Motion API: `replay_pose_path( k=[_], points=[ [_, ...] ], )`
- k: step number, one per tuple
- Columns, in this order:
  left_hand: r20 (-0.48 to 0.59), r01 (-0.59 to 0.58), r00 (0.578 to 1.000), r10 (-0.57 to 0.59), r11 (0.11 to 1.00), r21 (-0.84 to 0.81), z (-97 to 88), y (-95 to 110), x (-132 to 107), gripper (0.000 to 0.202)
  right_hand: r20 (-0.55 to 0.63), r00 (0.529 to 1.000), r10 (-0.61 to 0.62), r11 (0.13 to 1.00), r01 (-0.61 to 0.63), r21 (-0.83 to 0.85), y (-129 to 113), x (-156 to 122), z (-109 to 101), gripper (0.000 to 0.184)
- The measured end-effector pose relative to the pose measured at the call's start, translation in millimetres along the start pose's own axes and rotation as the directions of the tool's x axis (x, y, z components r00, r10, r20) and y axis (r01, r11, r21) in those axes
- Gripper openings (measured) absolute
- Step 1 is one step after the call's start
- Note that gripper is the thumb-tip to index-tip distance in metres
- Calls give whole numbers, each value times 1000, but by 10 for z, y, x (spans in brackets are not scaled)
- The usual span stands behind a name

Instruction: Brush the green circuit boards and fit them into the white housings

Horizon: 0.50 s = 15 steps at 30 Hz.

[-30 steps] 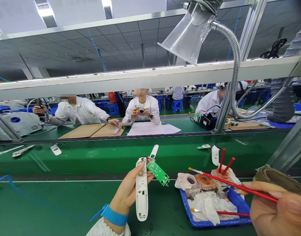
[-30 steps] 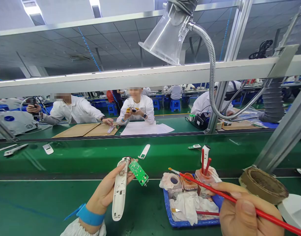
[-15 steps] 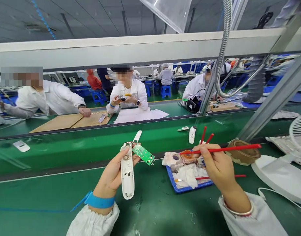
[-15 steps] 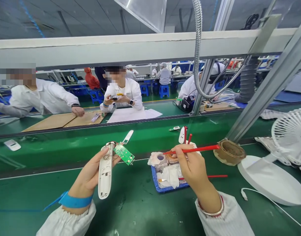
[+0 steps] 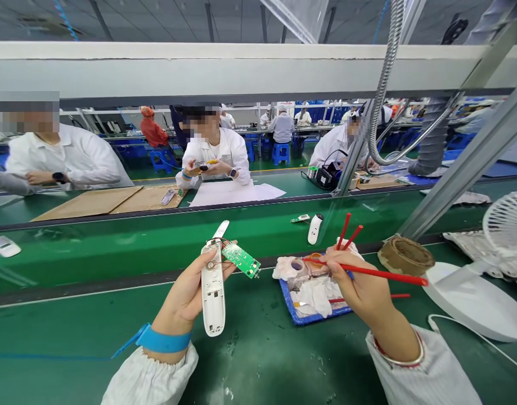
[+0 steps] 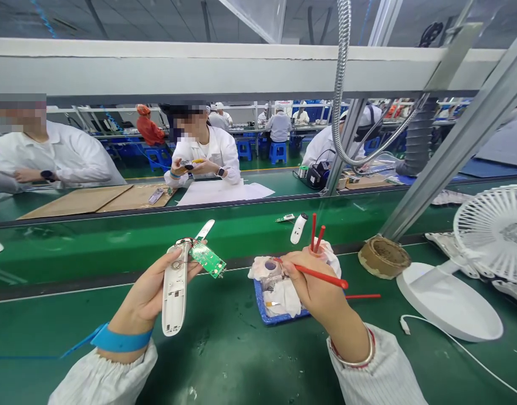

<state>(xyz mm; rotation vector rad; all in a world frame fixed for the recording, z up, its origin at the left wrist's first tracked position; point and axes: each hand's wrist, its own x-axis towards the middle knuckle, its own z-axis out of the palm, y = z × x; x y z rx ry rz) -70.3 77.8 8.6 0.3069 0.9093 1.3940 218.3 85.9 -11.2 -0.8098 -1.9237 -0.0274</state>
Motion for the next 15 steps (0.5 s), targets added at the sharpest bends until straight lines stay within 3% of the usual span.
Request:
replay_pose_path(
  k=[7,10,13,15],
  points=[
    [25,28,999,-29,999,27,46,-68,-38,18,66,997,-27,999,25,24,-72,25,16,13],
    [32,53,998,-55,998,35,60,-117,-52,16,-115,993,-22,996,31,83,-107,9,-43,14],
    [58,92,994,-95,994,65,91,-189,-66,15,-371,917,149,953,-33,301,-218,-15,-118,11],
    [62,118,990,-124,989,86,115,-250,-78,13,-408,874,264,880,-44,473,-316,-31,-117,9]
  ],
)
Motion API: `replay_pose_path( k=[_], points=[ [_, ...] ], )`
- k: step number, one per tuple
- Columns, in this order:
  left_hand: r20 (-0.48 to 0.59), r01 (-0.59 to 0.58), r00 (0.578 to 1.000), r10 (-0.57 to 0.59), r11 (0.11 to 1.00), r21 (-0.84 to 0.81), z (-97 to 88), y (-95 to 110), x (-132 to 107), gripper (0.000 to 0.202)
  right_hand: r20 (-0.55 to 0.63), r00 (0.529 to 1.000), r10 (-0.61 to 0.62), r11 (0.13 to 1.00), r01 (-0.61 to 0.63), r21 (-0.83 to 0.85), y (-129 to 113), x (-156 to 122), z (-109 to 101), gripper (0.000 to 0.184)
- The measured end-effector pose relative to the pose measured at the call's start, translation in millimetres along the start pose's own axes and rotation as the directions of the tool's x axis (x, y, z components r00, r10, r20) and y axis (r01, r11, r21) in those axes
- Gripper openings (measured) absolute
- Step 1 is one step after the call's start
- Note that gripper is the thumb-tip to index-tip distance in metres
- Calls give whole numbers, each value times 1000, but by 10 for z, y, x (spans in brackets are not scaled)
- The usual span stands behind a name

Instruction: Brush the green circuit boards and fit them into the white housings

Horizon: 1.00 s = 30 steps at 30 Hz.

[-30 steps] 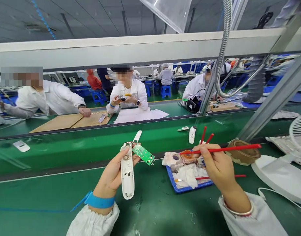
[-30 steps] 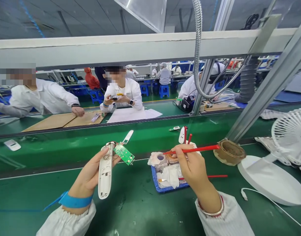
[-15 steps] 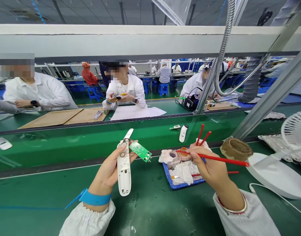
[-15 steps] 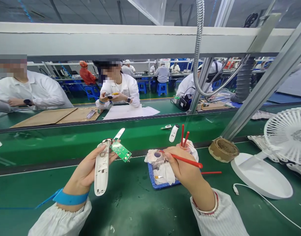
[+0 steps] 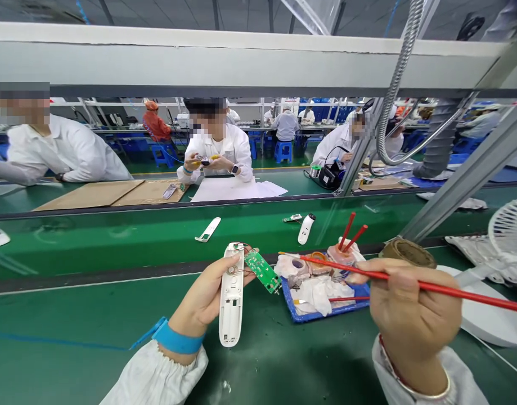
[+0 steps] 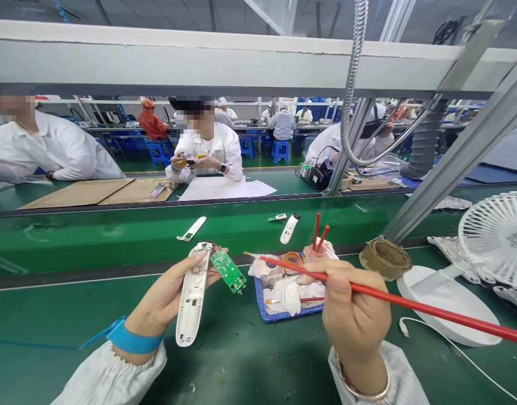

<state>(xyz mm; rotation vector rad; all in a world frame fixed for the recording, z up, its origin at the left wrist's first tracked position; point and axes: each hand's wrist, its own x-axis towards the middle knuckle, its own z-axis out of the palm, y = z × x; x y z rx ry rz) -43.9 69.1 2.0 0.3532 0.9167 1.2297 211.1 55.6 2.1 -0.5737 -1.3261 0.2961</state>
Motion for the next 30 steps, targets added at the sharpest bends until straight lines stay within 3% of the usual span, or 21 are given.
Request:
replay_pose_path(
  k=[3,8,15,19,21,25,30],
  points=[
    [50,29,998,-31,999,39,30,-95,0,13,93,994,64,988,-76,135,-53,-92,97,9],
    [137,17,990,-32,994,105,27,-213,24,14,224,974,14,997,-30,68,0,-166,199,17],
    [195,21,980,-38,996,88,26,-221,35,16,266,963,-28,991,61,-117,-17,-80,128,18],
    [174,9,984,-27,995,103,20,-218,38,18,190,981,-43,998,51,-33,-32,-112,84,20],
    [172,-3,985,-16,994,108,12,-222,43,18,228,973,-18,1000,15,15,-38,-131,93,19],
    [174,0,984,-20,994,110,-5,-230,52,18,305,952,2,998,19,-67,-37,-109,142,20],
    [188,11,982,-29,995,96,-7,-210,36,20,247,969,-26,983,69,-168,18,-56,119,19]
  ],
)
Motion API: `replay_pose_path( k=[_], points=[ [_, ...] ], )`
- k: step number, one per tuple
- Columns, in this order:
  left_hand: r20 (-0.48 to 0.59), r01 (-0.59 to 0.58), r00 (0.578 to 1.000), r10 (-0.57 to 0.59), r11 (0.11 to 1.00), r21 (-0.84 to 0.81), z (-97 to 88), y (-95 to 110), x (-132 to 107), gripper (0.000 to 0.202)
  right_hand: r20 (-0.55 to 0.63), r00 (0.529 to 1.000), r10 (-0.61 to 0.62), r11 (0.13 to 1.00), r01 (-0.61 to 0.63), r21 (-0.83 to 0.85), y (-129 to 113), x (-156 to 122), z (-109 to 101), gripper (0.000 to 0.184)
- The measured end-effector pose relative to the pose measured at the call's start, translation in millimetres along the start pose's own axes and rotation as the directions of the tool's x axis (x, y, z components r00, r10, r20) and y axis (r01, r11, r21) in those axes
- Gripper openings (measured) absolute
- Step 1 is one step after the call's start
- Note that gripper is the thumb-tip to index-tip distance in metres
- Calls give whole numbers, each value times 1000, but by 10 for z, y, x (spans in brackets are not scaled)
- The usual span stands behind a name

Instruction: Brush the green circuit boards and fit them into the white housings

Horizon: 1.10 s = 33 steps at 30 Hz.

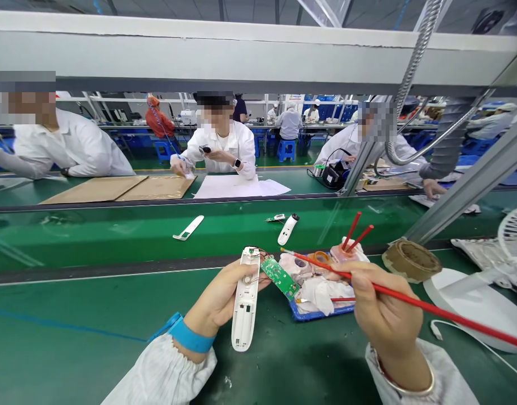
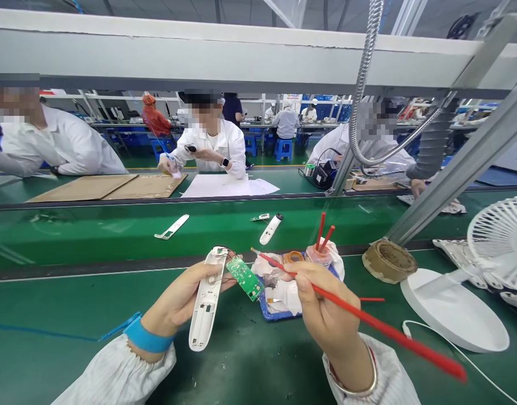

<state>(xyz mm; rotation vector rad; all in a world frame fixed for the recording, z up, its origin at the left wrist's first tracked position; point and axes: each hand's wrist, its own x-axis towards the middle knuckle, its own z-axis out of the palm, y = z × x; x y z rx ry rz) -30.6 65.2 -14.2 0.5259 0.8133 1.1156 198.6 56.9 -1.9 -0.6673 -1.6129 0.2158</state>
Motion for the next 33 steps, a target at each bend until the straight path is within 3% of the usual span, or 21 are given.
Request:
replay_pose_path(
  k=[3,8,11,13,16,20,22,24,28,30,33],
  points=[
    [28,-15,1000,15,999,-30,8,31,-21,22,-100,994,39,997,-32,75,31,-10,-17,16],
    [1,-36,999,36,998,-55,13,37,-50,69,-205,976,67,990,-41,132,7,0,-36,6],
    [-3,-74,997,74,997,-3,9,30,-67,80,-305,936,177,976,-127,177,0,52,-94,4],
    [25,-115,993,114,993,36,7,40,-78,79,-341,879,332,932,-249,263,52,89,-145,10],
    [47,-161,986,159,985,65,13,76,-95,78,-276,760,588,784,-452,426,239,73,-215,21],
    [62,-174,984,169,982,75,28,105,-121,80,-138,513,847,502,-687,525,504,-156,-267,36],
    [72,-184,981,178,980,80,20,105,-120,78,-121,455,882,444,-718,535,558,-298,-285,39],
    [52,-214,976,210,973,89,-18,108,-73,77,-128,444,887,437,-716,544,561,-398,-307,40],
    [-120,-278,949,292,953,120,-200,163,287,78,-169,416,894,428,-679,596,522,-439,-353,41],
    [-210,-261,933,293,951,167,-288,204,612,74,-177,401,899,417,-658,627,510,-430,-364,41],
    [-232,-219,931,281,940,261,-271,216,1200,70,-149,376,914,374,-644,667,504,-448,-368,39]
  ],
)
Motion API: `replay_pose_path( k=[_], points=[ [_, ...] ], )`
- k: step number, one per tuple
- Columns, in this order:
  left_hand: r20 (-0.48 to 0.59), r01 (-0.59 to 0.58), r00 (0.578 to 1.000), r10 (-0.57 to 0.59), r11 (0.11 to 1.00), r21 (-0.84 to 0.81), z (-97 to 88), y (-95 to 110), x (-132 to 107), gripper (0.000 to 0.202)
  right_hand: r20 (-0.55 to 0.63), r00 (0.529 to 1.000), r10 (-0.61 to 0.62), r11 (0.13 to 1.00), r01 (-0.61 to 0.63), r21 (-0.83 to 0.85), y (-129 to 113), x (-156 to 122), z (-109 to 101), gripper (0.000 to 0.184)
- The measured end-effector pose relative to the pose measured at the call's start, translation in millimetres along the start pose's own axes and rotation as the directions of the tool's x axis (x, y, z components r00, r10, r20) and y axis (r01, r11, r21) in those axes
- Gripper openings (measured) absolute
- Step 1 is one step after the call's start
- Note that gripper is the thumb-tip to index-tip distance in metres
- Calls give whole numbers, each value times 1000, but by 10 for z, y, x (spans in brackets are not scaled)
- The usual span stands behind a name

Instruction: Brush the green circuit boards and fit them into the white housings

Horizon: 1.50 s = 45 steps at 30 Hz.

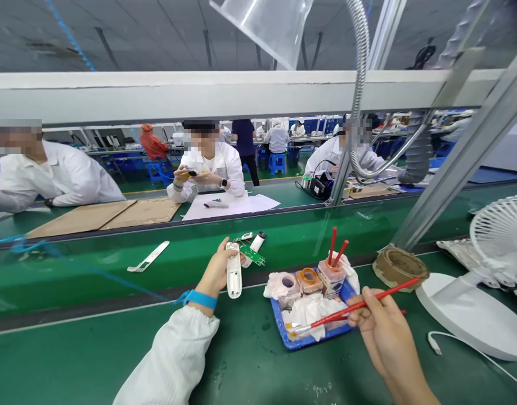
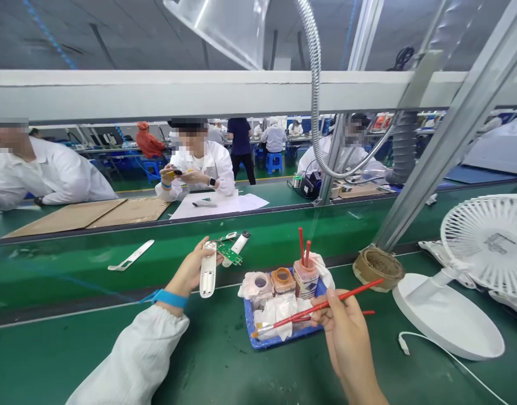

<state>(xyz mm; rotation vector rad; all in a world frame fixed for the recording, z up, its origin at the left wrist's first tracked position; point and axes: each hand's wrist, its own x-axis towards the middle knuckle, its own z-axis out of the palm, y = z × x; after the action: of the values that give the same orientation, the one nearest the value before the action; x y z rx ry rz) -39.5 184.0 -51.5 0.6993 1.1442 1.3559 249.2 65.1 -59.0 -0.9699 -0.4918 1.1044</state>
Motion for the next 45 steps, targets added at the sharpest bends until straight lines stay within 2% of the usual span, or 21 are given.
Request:
replay_pose_path(
  k=[3,5,7,9,10,11,13,17,19,21,25,29,33,36,39,42,45],
  points=[
    [42,15,999,-22,988,153,428,-148,455,59,11,999,32,999,-32,19,26,-12,-41,38],
    [87,6,996,-32,959,283,773,-241,686,43,7,999,47,999,-47,3,37,-8,-72,40],
    [131,-27,991,-31,907,420,1069,-292,874,36,-8,998,59,998,-59,-19,40,9,-98,41],
    [155,-69,988,-23,827,559,1234,-279,1028,35,-13,997,70,997,-71,-34,37,30,-112,41],
    [158,-91,987,-12,775,625,1252,-248,1091,35,-11,997,72,997,-73,-35,33,39,-115,41],
    [158,-113,987,4,718,687,1226,-207,1141,35,-8,997,73,997,-74,-35,29,46,-116,41],
    [147,-151,988,55,595,790,1055,-117,1199,37,-1,997,74,997,-74,-30,17,48,-113,40],
    [101,-159,981,166,389,908,473,-60,1138,45,-2,996,86,996,-86,-38,-6,11,-99,41],
    [84,-143,979,185,333,932,196,-110,1057,44,8,996,89,995,-89,-46,-9,-11,-95,41],
    [82,-143,977,198,318,937,-20,-169,981,40,25,997,68,997,-67,-39,-4,-25,-97,40],
    [65,-164,967,247,403,900,-309,-144,884,33,36,999,4,1000,-4,-2,0,-25,-105,37],
    [-2,-198,948,319,594,780,-548,89,752,33,20,1000,-8,1000,8,0,-15,-26,-88,37],
    [-55,-296,925,377,801,520,-705,291,424,35,27,1000,13,1000,-13,-9,-10,-54,-34,40],
    [-65,-370,915,399,891,263,-704,343,75,39,75,997,24,999,-22,-32,-21,-80,49,39],
    [-90,-380,919,383,924,49,-634,328,-268,37,131,991,-7,999,13,-43,-95,-99,191,35],
    [-111,-326,942,317,942,-80,-534,279,-565,27,211,972,-99,995,99,13,-227,-118,378,28],
    [-89,-190,980,177,967,-167,-402,252,-832,18,330,906,-265,964,238,119,-337,-168,561,18]
  ],
)
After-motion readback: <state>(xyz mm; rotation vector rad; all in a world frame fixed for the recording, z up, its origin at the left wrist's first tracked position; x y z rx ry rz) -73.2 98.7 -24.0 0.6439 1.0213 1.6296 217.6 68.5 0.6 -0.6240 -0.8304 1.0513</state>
